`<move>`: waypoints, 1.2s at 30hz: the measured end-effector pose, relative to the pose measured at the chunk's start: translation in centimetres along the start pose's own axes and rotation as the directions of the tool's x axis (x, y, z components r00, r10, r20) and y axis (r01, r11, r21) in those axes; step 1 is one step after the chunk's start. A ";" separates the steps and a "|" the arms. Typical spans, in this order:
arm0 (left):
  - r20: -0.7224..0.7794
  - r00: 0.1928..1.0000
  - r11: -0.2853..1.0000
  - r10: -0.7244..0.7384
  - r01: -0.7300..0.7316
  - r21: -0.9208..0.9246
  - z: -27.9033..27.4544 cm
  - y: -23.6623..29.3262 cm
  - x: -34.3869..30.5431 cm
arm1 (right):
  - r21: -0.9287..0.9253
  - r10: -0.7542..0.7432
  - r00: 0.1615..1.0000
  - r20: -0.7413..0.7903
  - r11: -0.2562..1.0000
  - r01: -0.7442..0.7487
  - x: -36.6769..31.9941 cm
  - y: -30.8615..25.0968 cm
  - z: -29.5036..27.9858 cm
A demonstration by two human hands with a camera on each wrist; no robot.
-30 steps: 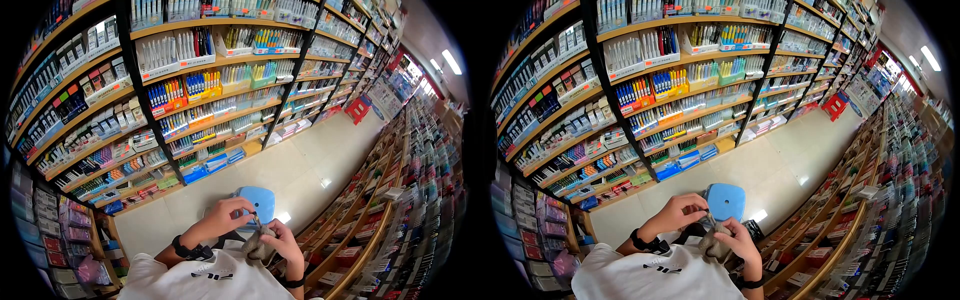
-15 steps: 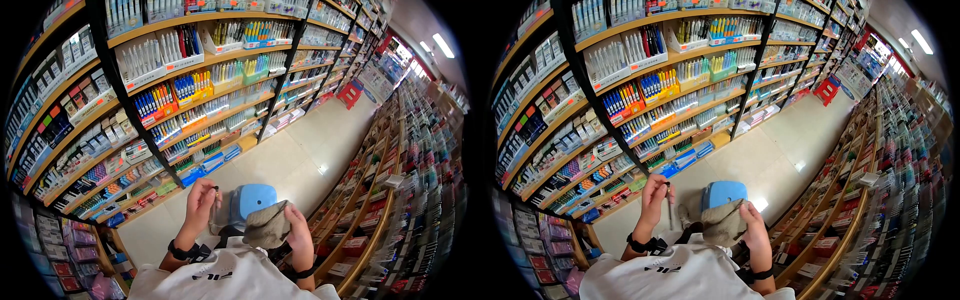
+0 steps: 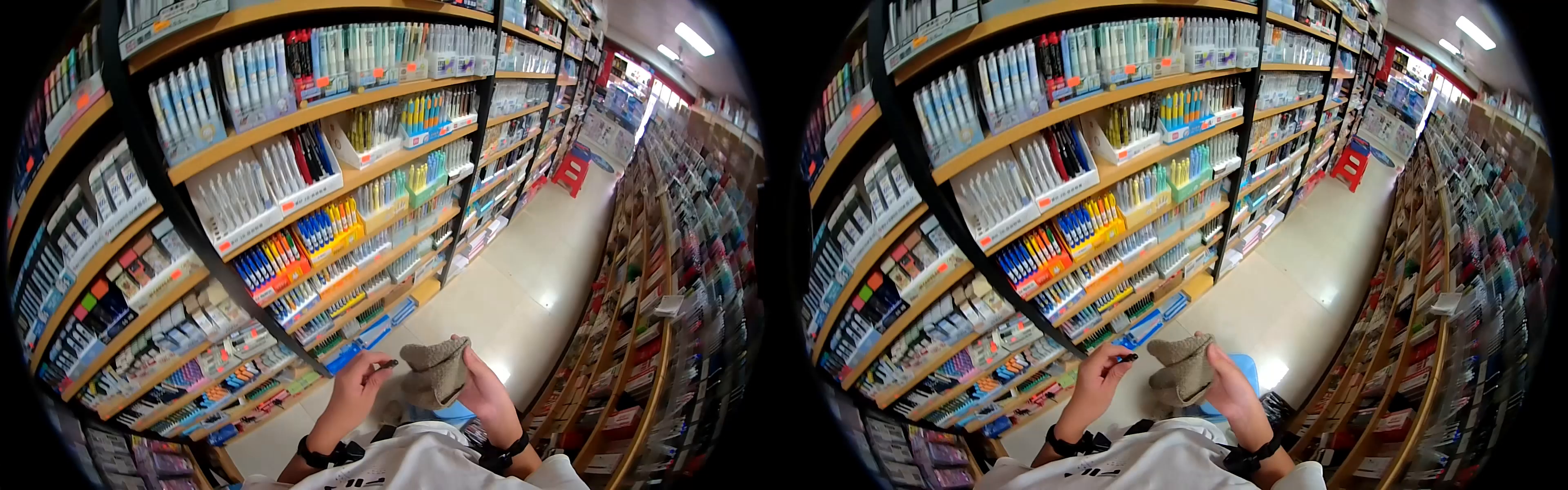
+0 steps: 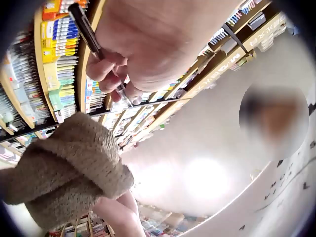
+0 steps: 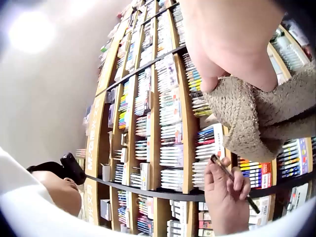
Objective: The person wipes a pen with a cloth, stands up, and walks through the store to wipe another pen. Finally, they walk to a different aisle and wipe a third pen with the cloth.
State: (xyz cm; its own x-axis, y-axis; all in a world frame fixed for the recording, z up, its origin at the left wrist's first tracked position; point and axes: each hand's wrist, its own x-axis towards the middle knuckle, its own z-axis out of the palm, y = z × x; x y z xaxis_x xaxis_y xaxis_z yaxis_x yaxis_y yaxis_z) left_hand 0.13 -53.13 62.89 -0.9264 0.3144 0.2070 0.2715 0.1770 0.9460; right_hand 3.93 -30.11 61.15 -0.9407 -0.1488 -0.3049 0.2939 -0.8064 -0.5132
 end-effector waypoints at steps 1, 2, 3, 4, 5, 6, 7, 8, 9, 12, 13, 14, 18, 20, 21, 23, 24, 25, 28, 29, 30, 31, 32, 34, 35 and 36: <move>0.018 0.999 0.999 0.030 -0.030 0.041 -0.2 0.2 0.8 | 0.036 0.001 1.000 0.029 0.999 -0.002 0.8 0.1 0.8; 0.061 0.997 0.999 0.042 -0.044 0.022 -0.4 -0.1 1.6 | 0.027 -0.010 0.999 0.039 1.000 0.009 1.4 0.0 1.8; 0.111 0.993 0.999 0.047 -0.048 0.008 -0.7 0.2 2.5 | 0.017 -0.021 0.999 0.047 1.000 0.020 1.9 -0.1 2.8; 0.143 0.985 0.995 0.101 -0.104 0.013 -0.8 0.9 3.3 | 0.007 -0.031 0.998 0.054 0.999 0.031 2.4 -0.3 3.7; 0.178 0.972 0.987 0.154 -0.159 0.014 -1.0 1.6 4.2 | 0.004 -0.038 0.996 0.079 0.999 0.037 3.0 -0.4 4.4; 0.174 0.971 0.985 0.162 -0.169 0.027 -1.0 2.0 4.9 | 0.001 -0.044 0.994 0.101 0.999 0.044 3.5 -0.5 5.0; 0.171 0.971 0.983 0.168 -0.177 0.039 -1.0 2.3 5.5 | -0.002 -0.050 0.992 0.120 0.999 0.051 4.0 -0.4 5.4; 0.166 0.971 0.982 0.173 -0.183 0.050 -1.1 2.5 6.1 | 0.022 -0.052 0.991 0.124 0.999 0.049 4.6 -0.3 5.3; 0.156 0.973 0.980 0.173 -0.186 0.073 -1.3 2.7 6.5 | 0.042 -0.050 0.990 0.129 0.998 0.045 5.4 -0.1 5.1; 0.095 0.977 0.976 0.189 -0.198 0.087 -2.3 2.5 7.9 | -0.015 -0.049 0.951 0.305 0.998 0.056 6.6 -0.7 5.2; 0.090 0.969 0.963 0.229 -0.239 0.128 -2.5 2.4 8.3 | -0.049 -0.044 0.922 0.385 0.996 0.068 6.7 -0.9 5.2; 0.088 0.959 0.944 0.270 -0.281 0.170 -2.7 2.3 8.7 | -0.097 -0.062 0.927 0.370 0.990 0.105 6.7 -1.1 5.4; 0.054 0.993 0.993 0.106 -0.103 -0.066 -1.5 1.7 10.0 | -0.161 -0.137 0.919 0.369 0.965 0.208 7.2 -1.9 6.5; 0.093 0.990 0.994 0.109 -0.109 -0.006 -1.1 2.1 10.1 | -0.129 -0.106 0.938 0.330 0.979 0.156 7.2 -2.1 5.9; 0.111 0.988 0.993 0.104 -0.109 0.035 -0.8 2.3 10.4 | -0.168 -0.116 0.941 0.318 0.970 0.177 7.7 -2.1 5.1; 0.158 0.984 0.988 0.084 -0.102 0.114 0.2 2.7 10.4 | -0.242 -0.140 0.949 0.281 0.947 0.211 8.2 -1.9 3.5; 0.171 0.983 0.995 0.070 -0.080 0.051 0.8 2.4 10.6 | -0.257 -0.173 0.951 0.257 0.936 0.240 7.4 -2.5 4.0; 0.221 0.971 0.991 0.097 -0.116 0.072 1.3 2.9 10.7 | -0.236 -0.207 0.953 0.222 0.937 0.258 6.8 -2.6 3.5; 0.349 0.922 0.965 0.165 -0.224 0.134 2.7 3.8 11.4 | -0.167 -0.311 0.941 0.132 0.929 0.330 6.0 -2.2 1.7; 0.419 0.898 0.970 0.132 -0.203 0.130 3.2 4.7 11.6 | -0.155 -0.345 0.934 0.095 0.921 0.357 5.6 -2.1 1.4; 0.449 0.882 0.971 0.142 -0.211 0.109 3.6 5.1 11.8 | -0.147 -0.379 0.923 0.061 0.912 0.384 5.0 -2.3 1.3; 0.480 0.863 0.971 0.159 -0.225 0.082 4.1 5.3 12.1 | -0.145 -0.417 0.908 0.027 0.897 0.417 4.7 -2.6 1.3; 0.505 0.837 0.951 0.210 -0.295 0.095 4.5 4.6 12.6 | -0.130 -0.450 0.893 0.006 0.885 0.447 4.4 -2.7 1.1; 0.545 0.790 0.925 0.280 -0.375 0.069 5.1 4.2 13.0 | -0.112 -0.509 0.860 -0.040 0.858 0.502 4.0 -2.4 0.7; 0.558 0.768 0.909 0.314 -0.414 0.058 5.3 4.2 13.2 | -0.083 -0.516 0.854 -0.057 0.855 0.511 3.8 -2.4 0.7; 0.556 0.739 0.868 0.380 -0.493 0.061 5.4 4.2 13.6 | -0.055 -0.524 0.848 -0.077 0.852 0.521 3.6 -2.4 0.7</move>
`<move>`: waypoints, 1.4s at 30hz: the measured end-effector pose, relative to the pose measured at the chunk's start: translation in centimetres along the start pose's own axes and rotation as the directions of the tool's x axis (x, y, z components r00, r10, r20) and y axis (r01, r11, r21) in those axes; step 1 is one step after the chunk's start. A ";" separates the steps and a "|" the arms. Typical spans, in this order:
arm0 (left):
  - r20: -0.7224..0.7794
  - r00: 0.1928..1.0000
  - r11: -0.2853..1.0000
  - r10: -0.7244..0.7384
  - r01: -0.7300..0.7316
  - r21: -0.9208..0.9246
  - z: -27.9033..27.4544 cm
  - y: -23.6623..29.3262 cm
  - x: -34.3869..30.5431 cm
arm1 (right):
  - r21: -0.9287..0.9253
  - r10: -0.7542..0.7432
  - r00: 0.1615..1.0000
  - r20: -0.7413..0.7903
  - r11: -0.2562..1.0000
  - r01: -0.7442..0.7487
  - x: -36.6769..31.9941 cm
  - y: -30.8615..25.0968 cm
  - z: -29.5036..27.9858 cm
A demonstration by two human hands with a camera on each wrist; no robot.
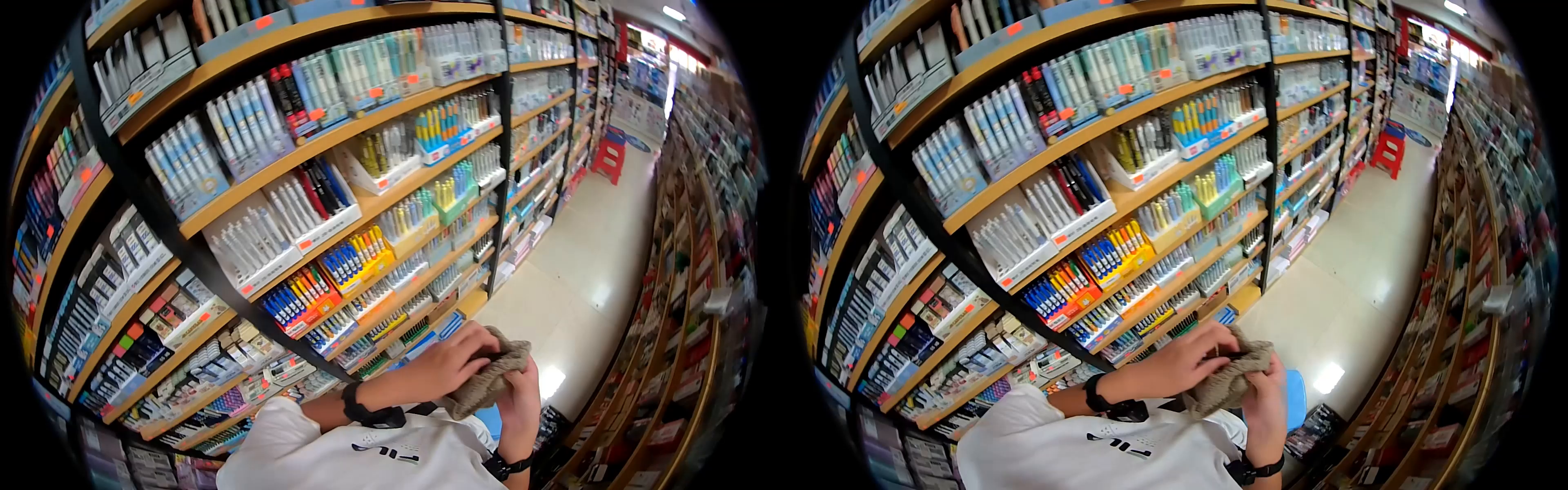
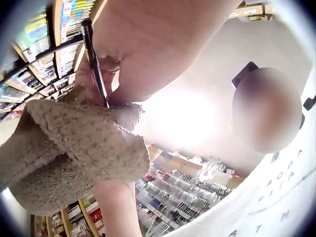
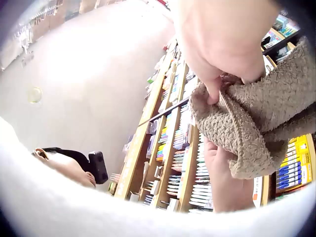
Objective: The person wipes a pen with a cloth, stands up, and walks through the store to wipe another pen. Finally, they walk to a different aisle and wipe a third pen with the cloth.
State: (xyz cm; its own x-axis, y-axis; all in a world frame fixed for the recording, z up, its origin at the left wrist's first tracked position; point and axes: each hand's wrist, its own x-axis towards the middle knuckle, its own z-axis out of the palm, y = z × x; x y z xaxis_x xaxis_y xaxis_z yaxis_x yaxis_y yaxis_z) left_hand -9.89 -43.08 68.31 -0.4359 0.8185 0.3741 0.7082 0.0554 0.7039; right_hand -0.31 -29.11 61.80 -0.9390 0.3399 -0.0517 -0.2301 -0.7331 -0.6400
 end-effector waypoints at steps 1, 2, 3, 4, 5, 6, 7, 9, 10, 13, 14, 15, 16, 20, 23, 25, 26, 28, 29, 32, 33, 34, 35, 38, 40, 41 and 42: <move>-0.005 0.997 0.996 0.072 -0.072 0.052 -0.2 -0.1 0.2 | 0.027 -0.008 1.000 -0.022 1.000 0.009 0.0 0.1 0.0; -0.015 1.000 0.999 0.026 -0.026 0.020 -0.4 0.2 0.2 | 0.043 -0.042 0.999 -0.027 0.998 0.043 0.1 0.3 -0.2; -0.007 1.000 1.000 0.010 -0.010 0.018 -0.8 -0.1 0.3 | 0.064 -0.070 0.998 -0.004 0.995 0.070 0.3 0.3 -0.6; 0.000 1.000 1.000 -0.009 0.009 0.015 -1.1 -0.3 0.3 | 0.087 -0.096 0.995 0.018 0.992 0.094 0.5 0.3 -1.3; 0.006 0.999 0.999 -0.037 0.037 0.010 -1.5 -0.5 0.0 | 0.111 -0.112 0.993 0.039 0.988 0.107 0.6 0.4 -2.0; -0.036 0.998 0.999 -0.043 0.043 0.005 -1.9 -0.5 -0.1 | 0.112 -0.173 0.984 0.032 0.979 0.169 0.5 0.7 -2.6; -0.022 0.998 0.998 -0.060 0.061 0.021 -2.2 -0.8 -0.5 | 0.096 -0.163 0.986 0.041 0.983 0.159 0.6 0.8 -3.4; 0.005 0.995 0.994 -0.102 0.102 0.044 -2.2 -1.8 -1.4 | 0.159 -0.117 0.991 -0.073 0.979 0.127 0.7 1.3 -4.2; -0.066 0.996 0.997 -0.061 0.064 0.043 -1.7 -2.5 -1.8 | 0.195 -0.085 0.989 -0.117 0.975 0.107 0.8 1.6 -4.2; -0.001 0.974 0.974 -0.227 0.227 0.007 -1.5 -1.8 -2.8 | -0.025 -0.165 0.976 -0.139 0.986 0.163 0.2 2.4 -3.5; -0.057 0.981 0.982 -0.184 0.186 0.032 -0.7 -2.6 -3.1 | -0.299 -0.286 0.958 -0.027 0.917 0.266 -0.5 2.8 -2.5; -0.100 0.984 0.988 -0.150 0.152 0.017 -0.2 -3.1 -3.4 | -0.535 -0.364 0.924 0.118 0.760 0.367 -1.3 3.0 -1.3; -0.111 0.980 0.986 -0.164 0.164 -0.013 -0.3 -2.8 -3.5 | -0.570 -0.371 0.926 0.070 0.747 0.342 -1.9 2.7 0.1; -0.066 0.986 0.986 -0.154 0.149 -0.080 -0.7 -2.7 -4.2 | 0.114 -0.042 0.955 -0.293 0.990 0.078 0.1 2.4 -4.1; -0.046 0.989 0.985 -0.144 0.138 -0.099 -0.3 -3.0 -4.8 | -0.361 -0.298 0.939 -0.173 0.906 0.221 -0.8 2.0 -5.4; -0.022 0.992 0.984 -0.124 0.120 -0.130 -0.1 -3.4 -5.0 | -0.447 -0.350 0.929 -0.122 0.855 0.264 -1.1 1.5 -6.7; -0.006 0.994 0.983 -0.110 0.108 -0.147 -0.1 -3.7 -5.1 | -0.339 -0.285 0.941 -0.180 0.916 0.213 -1.1 0.8 -7.0; 0.042 0.990 0.974 -0.134 0.140 -0.179 -0.5 -3.8 -4.9 | -0.268 -0.248 0.952 -0.182 0.944 0.194 -1.3 0.4 -7.3; 0.028 0.993 0.978 -0.118 0.121 -0.172 -0.7 -4.0 -5.0 | -0.283 -0.250 0.958 -0.141 0.937 0.203 -1.6 0.6 -6.3; 0.058 0.992 0.971 -0.108 0.118 -0.210 -0.5 -4.4 -5.0 | -0.286 -0.225 0.969 -0.098 0.939 0.189 -2.3 0.7 -7.9; 0.085 0.985 0.962 -0.149 0.165 -0.218 -0.5 -4.4 -5.0 | -0.190 -0.196 0.977 -0.085 0.966 0.177 -2.0 0.8 -7.7; 0.054 0.991 0.968 -0.123 0.132 -0.212 0.1 -5.0 -5.2 | -0.153 -0.195 0.970 -0.142 0.973 0.173 -2.0 0.9 -7.1; 0.062 0.990 0.963 -0.130 0.141 -0.228 0.3 -5.3 -5.3 | -0.144 -0.181 0.979 -0.089 0.975 0.167 -2.1 0.8 -6.4; 0.041 0.988 0.965 -0.151 0.156 -0.213 0.3 -5.6 -6.0 | -0.224 -0.132 0.990 -0.045 0.967 0.119 -2.2 0.7 -5.9; 0.030 0.988 0.969 -0.151 0.154 -0.195 0.2 -6.1 -6.6 | -0.299 -0.113 0.992 -0.050 0.950 0.093 -2.1 1.0 -5.7; 0.027 0.988 0.971 -0.151 0.153 -0.183 0.1 -6.4 -6.9 | -0.333 -0.100 0.993 -0.069 0.940 0.072 -2.1 1.3 -5.7; 0.034 0.987 0.972 -0.157 0.160 -0.173 0.1 -6.7 -7.1 | -0.364 -0.090 0.992 -0.089 0.930 0.052 -2.2 1.5 -6.0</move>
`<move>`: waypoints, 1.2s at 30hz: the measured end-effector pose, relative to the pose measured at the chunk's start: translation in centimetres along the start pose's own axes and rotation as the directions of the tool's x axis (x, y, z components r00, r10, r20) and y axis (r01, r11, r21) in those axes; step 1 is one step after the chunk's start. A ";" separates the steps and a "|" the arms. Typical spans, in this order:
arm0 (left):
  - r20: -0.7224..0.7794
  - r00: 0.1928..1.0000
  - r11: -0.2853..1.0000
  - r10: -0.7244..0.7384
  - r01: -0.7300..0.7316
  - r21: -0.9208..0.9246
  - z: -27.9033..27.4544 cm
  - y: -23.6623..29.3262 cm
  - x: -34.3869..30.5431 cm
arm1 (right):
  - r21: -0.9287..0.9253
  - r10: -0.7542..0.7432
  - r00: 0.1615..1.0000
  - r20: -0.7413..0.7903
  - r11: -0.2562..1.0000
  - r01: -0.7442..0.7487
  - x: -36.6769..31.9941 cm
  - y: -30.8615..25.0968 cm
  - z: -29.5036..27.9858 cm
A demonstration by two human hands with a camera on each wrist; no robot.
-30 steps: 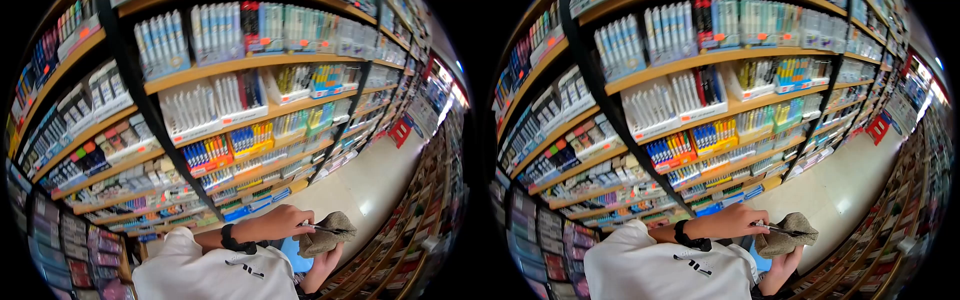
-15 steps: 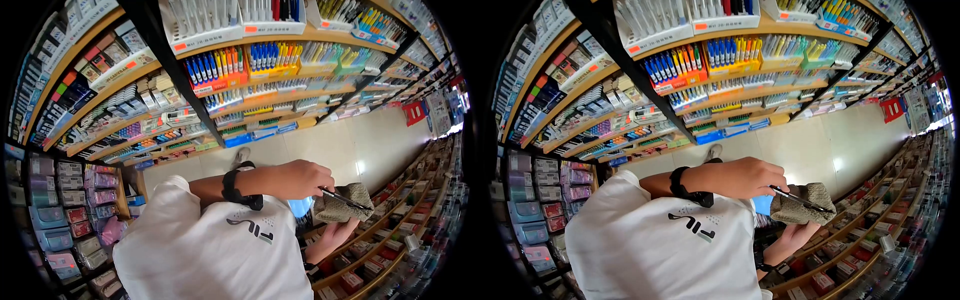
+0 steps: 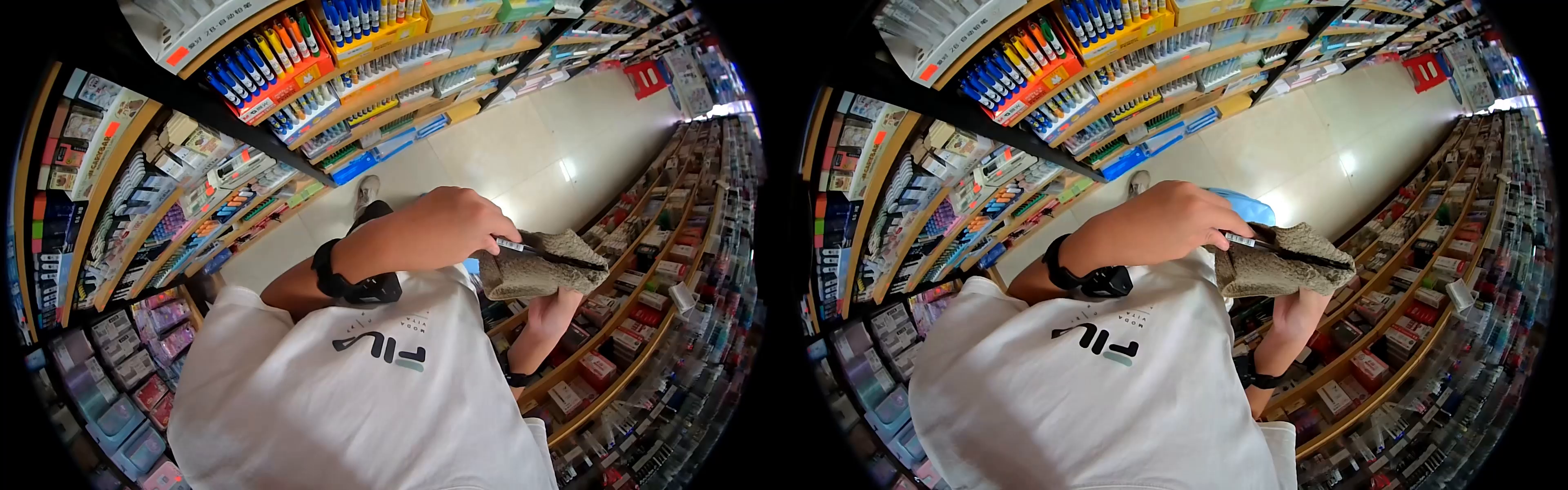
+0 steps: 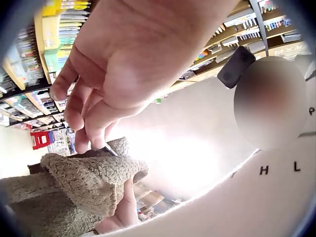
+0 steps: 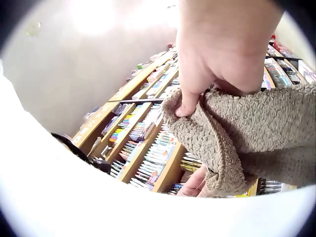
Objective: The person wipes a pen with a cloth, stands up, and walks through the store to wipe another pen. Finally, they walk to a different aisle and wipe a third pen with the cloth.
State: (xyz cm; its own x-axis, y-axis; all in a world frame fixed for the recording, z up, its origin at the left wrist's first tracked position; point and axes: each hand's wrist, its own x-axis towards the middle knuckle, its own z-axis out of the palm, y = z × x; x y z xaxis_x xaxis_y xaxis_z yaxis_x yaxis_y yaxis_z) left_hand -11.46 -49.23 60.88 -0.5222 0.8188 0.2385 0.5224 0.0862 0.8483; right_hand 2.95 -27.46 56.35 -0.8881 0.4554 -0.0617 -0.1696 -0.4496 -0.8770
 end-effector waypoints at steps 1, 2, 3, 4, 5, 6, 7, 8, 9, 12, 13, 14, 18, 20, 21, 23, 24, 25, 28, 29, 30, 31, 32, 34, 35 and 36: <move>0.005 1.000 1.000 -0.005 0.005 0.012 -0.1 -0.4 -0.3 | -0.035 0.014 1.000 -0.015 0.999 -0.014 0.0 0.3 0.1; 0.010 1.000 1.000 -0.009 0.009 0.022 -0.3 -0.7 -0.5 | -0.049 0.016 1.000 -0.004 0.999 -0.016 0.0 0.6 0.4; 0.001 1.000 0.999 -0.029 0.029 0.023 -0.5 -0.8 -0.8 | -0.064 0.019 1.000 0.007 0.998 -0.018 0.0 1.0 0.8; -0.004 0.999 0.998 -0.050 0.050 0.022 -0.8 -0.9 -1.2 | -0.078 0.024 1.000 0.014 0.997 -0.023 0.0 1.3 1.1; -0.006 0.997 0.997 -0.074 0.074 0.020 -1.0 -1.0 -1.6 | -0.101 0.041 0.999 0.018 0.994 -0.038 0.0 1.5 1.4; -0.025 0.997 0.997 -0.072 0.073 0.029 -1.1 -1.2 -2.0 | -0.124 0.060 0.998 0.021 0.991 -0.057 0.0 1.8 1.7; -0.045 0.996 0.997 -0.073 0.074 0.035 -1.0 -1.4 -2.5 | -0.149 0.084 0.996 0.023 0.986 -0.080 -0.2 1.8 2.0; -0.069 0.995 0.996 -0.069 0.072 0.048 -1.1 -1.6 -2.8 | -0.074 0.122 0.993 0.006 0.990 -0.121 -0.2 1.8 2.7; -0.050 0.994 0.992 -0.099 0.102 0.068 -1.5 -1.5 -2.9 | -0.089 0.140 0.989 0.052 0.987 -0.135 0.0 1.9 3.1; -0.038 0.985 0.983 -0.166 0.169 0.074 -2.2 -1.2 -3.4 | -0.166 0.210 0.965 0.160 0.969 -0.183 1.0 2.0 4.0; -0.043 0.984 0.982 -0.171 0.174 0.073 -2.2 -1.3 -3.6 | -0.195 0.199 0.957 0.209 0.968 -0.159 1.4 1.9 4.5; -0.047 0.983 0.981 -0.178 0.181 0.071 -2.2 -1.2 -3.7 | -0.224 0.193 0.948 0.255 0.965 -0.136 1.7 2.0 5.2; 0.019 0.966 0.966 -0.257 0.256 0.045 -1.9 -0.5 -4.0 | -0.303 0.207 0.886 0.415 0.950 -0.080 2.5 2.2 6.7; 0.057 0.954 0.956 -0.293 0.290 0.050 -1.5 -0.4 -4.0 | -0.265 0.259 0.872 0.416 0.952 -0.156 2.4 2.6 6.6; 0.071 0.950 0.952 -0.305 0.301 0.058 -1.4 -0.6 -4.1 | -0.236 0.259 0.872 0.415 0.956 -0.172 2.3 2.8 6.4; 0.098 0.938 0.943 -0.332 0.331 0.029 -1.0 -1.1 -4.0 | -0.246 0.273 0.873 0.404 0.952 -0.183 2.0 2.7 5.9; 0.113 0.931 0.936 -0.348 0.351 -0.009 -0.8 -1.4 -4.0 | -0.229 0.296 0.877 0.378 0.948 -0.221 1.8 2.8 5.6; 0.127 0.922 0.927 -0.365 0.373 -0.046 -0.6 -1.7 -3.9 | -0.264 0.283 0.903 0.324 0.943 -0.201 1.5 2.9 5.5; 0.183 0.848 0.839 -0.497 0.524 -0.147 0.2 -4.9 -3.5 | -0.251 0.271 0.942 0.198 0.943 -0.218 0.5 2.8 4.5; 0.174 0.822 0.811 -0.542 0.566 -0.147 0.6 -7.0 -3.8 | -0.240 0.268 0.953 0.145 0.943 -0.229 0.1 2.8 4.0; 0.130 0.774 0.761 -0.620 0.634 -0.139 1.0 -9.6 -4.3 | -0.229 0.266 0.959 0.096 0.944 -0.239 -0.2 2.9 3.4; 0.081 0.714 0.702 -0.695 0.699 -0.134 1.4 -13.0 -5.1 | -0.236 0.258 0.962 0.088 0.944 -0.232 -0.3 3.0 2.6; -0.029 0.793 0.791 -0.608 0.609 0.055 2.1 -19.1 -7.1 | -0.235 0.257 0.966 0.039 0.942 -0.241 -0.6 2.9 2.0; -0.132 0.784 0.747 -0.606 0.619 0.244 1.9 -26.4 -9.3 | -0.250 0.242 0.970 -0.019 0.938 -0.239 -1.2 2.8 0.6; -0.149 0.692 0.655 -0.706 0.718 0.234 1.4 -28.0 -9.6 | -0.253 0.227 0.973 -0.046 0.940 -0.231 -1.4 2.8 0.3; -0.200 0.629 0.570 -0.751 0.771 0.286 1.1 -29.9 -10.4 | -0.238 0.203 0.976 -0.074 0.947 -0.215 -1.5 2.7 0.1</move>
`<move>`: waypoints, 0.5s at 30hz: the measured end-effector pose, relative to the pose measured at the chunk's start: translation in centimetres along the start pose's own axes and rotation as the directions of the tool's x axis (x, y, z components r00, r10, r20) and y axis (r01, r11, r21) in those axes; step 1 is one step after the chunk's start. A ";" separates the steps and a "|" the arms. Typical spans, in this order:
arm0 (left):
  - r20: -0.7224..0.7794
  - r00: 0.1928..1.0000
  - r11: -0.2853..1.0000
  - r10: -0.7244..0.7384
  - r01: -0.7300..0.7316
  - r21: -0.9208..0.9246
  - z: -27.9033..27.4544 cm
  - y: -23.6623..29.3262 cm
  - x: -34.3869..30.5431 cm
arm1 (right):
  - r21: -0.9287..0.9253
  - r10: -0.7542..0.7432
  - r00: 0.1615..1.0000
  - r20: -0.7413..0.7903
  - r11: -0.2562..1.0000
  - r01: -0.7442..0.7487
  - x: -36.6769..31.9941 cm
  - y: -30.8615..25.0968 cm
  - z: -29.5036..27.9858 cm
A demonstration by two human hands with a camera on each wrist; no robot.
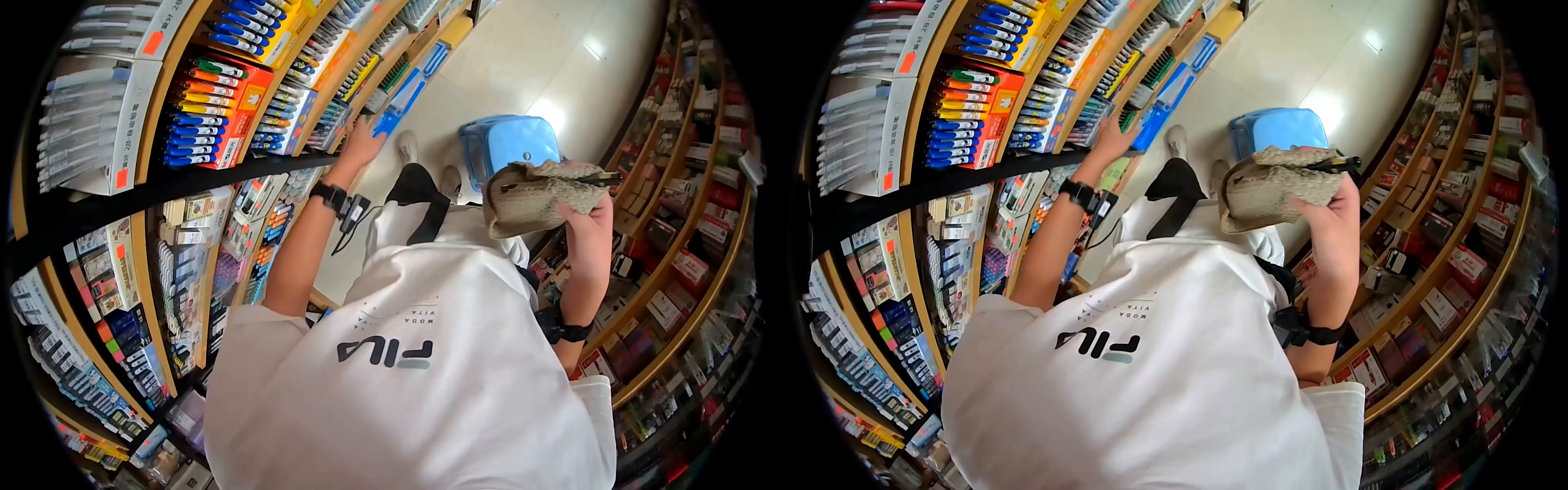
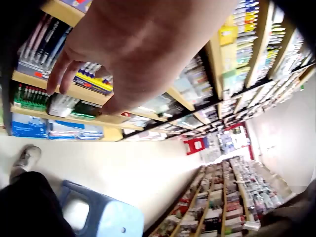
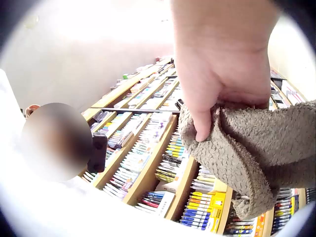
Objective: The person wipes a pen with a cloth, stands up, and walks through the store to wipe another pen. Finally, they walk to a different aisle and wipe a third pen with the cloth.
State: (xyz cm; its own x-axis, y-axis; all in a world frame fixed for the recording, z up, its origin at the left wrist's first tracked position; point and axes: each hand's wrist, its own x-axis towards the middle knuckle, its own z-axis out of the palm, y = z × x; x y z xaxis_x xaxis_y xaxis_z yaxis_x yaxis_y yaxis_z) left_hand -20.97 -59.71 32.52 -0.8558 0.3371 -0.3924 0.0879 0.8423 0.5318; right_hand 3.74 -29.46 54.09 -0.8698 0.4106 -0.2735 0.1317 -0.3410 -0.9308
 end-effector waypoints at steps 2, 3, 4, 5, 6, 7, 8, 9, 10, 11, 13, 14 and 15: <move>-0.058 0.987 0.979 -0.153 0.159 0.128 0.6 -2.7 2.4 | 0.005 -0.030 0.995 -0.093 1.000 0.031 0.0 -0.3 -0.1; -0.075 0.988 0.979 -0.136 0.146 0.139 0.3 -3.0 2.9 | 0.000 -0.039 0.990 -0.139 0.999 0.040 0.0 -0.5 -0.1; -0.104 0.987 0.977 -0.126 0.141 0.157 -0.3 -3.5 2.9 | 0.003 -0.047 0.984 -0.174 0.999 0.049 -0.1 -0.4 -0.2; -0.112 0.988 0.979 -0.107 0.124 0.164 0.1 -3.5 3.8 | 0.013 -0.043 0.976 -0.212 0.999 0.046 0.2 -0.8 0.2; -0.065 0.981 0.969 -0.184 0.192 0.154 -1.0 -2.1 3.5 | 0.032 -0.032 0.971 -0.238 0.999 0.041 0.6 -1.2 0.8; -0.099 0.980 0.961 -0.174 0.191 0.198 -0.9 -1.8 3.2 | 0.058 -0.026 0.966 -0.259 0.997 0.043 0.6 -1.4 0.9; -0.112 0.980 0.953 -0.163 0.186 0.239 -0.7 -2.0 3.6 | 0.061 -0.012 0.961 -0.276 0.998 0.030 1.0 -1.6 1.5; -0.133 0.979 0.942 -0.154 0.186 0.280 -0.5 -2.0 3.7 | 0.068 0.000 0.958 -0.286 0.997 0.020 1.5 -1.7 1.8; -0.174 0.973 0.934 -0.152 0.199 0.298 -0.4 -1.9 3.3 | 0.079 0.006 0.957 -0.290 0.997 0.018 1.5 -1.7 1.9; -0.200 0.969 0.928 -0.147 0.205 0.312 0.0 -1.8 3.8 | 0.077 0.008 0.952 -0.305 0.997 0.016 2.2 -1.8 2.3; -0.299 0.948 0.915 -0.110 0.214 0.341 0.8 -2.0 3.8 | 0.082 0.014 0.948 -0.318 0.997 0.013 2.6 -1.8 2.7; -0.348 0.935 0.910 -0.075 0.207 0.359 1.8 -2.6 3.8 | 0.072 0.015 0.952 -0.305 0.997 0.008 2.9 -1.8 3.1; -0.403 0.914 0.904 -0.036 0.202 0.378 2.0 -2.7 3.8 | 0.065 0.010 0.958 -0.286 0.998 0.009 3.4 -1.8 3.3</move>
State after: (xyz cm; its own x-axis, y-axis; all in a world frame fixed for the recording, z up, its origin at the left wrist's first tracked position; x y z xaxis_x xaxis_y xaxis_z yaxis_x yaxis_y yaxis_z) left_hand -23.44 -59.88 28.06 -0.9912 0.1087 -0.0754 0.0994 0.9880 0.1182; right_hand -1.03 -30.24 55.62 -0.6963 0.6317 -0.3406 0.0929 -0.3913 -0.9156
